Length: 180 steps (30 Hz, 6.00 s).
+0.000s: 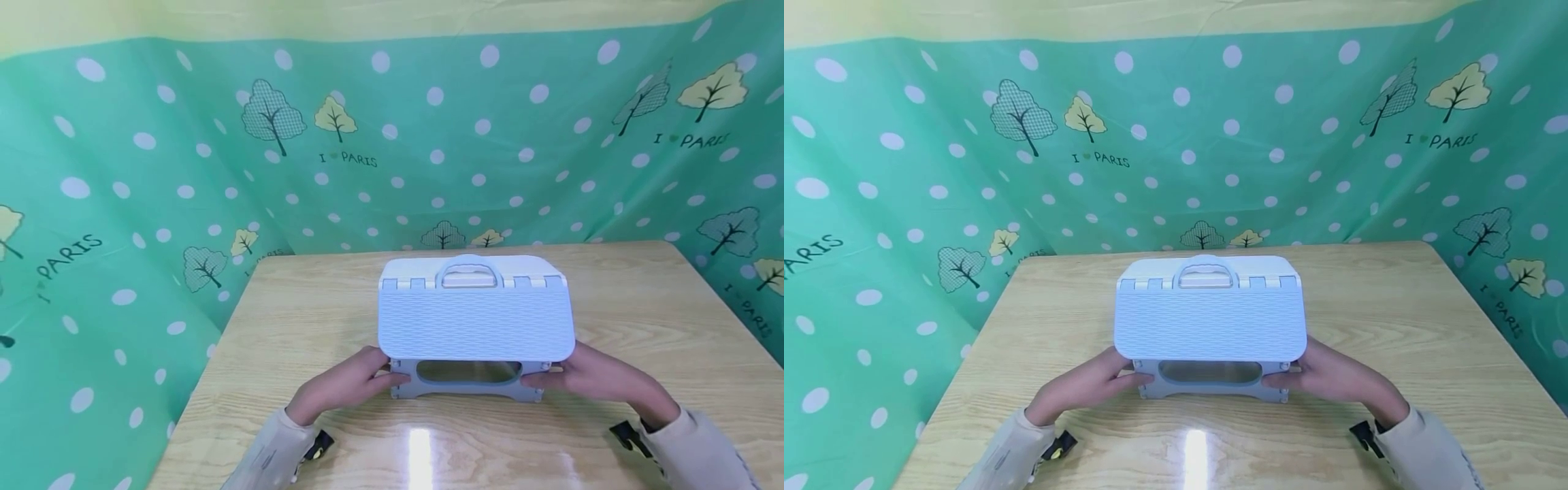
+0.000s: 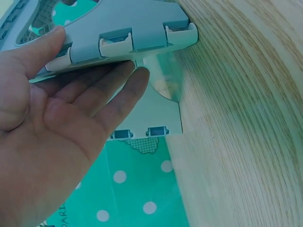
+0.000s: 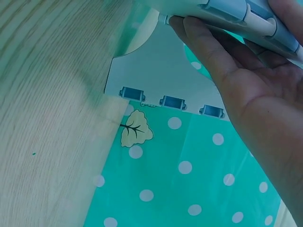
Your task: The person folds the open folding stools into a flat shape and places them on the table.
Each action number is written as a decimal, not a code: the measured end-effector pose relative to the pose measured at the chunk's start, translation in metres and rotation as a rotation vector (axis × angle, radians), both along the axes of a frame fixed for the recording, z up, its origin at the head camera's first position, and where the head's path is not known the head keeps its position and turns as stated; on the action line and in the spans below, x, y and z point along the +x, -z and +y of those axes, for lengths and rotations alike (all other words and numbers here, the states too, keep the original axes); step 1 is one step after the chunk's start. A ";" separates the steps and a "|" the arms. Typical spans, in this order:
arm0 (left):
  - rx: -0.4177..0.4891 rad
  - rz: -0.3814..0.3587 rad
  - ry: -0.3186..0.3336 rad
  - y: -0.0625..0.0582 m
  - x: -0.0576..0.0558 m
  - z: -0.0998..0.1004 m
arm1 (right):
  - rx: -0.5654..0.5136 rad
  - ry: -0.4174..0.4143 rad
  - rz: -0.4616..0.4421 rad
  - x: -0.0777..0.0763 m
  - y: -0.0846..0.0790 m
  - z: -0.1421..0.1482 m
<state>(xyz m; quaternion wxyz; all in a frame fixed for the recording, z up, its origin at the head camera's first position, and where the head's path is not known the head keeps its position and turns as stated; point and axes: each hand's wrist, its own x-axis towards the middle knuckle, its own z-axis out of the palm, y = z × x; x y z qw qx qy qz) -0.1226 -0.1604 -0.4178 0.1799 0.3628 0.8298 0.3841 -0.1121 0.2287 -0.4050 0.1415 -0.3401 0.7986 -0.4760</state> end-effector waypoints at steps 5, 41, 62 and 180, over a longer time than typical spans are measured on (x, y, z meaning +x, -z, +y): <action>-0.006 0.002 0.004 -0.001 0.000 0.000 | 0.006 0.004 0.000 0.001 0.000 -0.001; -0.027 -0.010 0.009 0.003 0.001 -0.001 | 0.030 -0.015 0.008 0.001 0.002 -0.003; -0.095 -0.062 -0.048 -0.001 0.000 0.001 | 0.019 0.003 0.014 -0.002 0.006 -0.003; -0.053 -0.091 -0.026 0.006 -0.005 0.002 | -0.014 0.030 0.108 -0.010 0.005 -0.003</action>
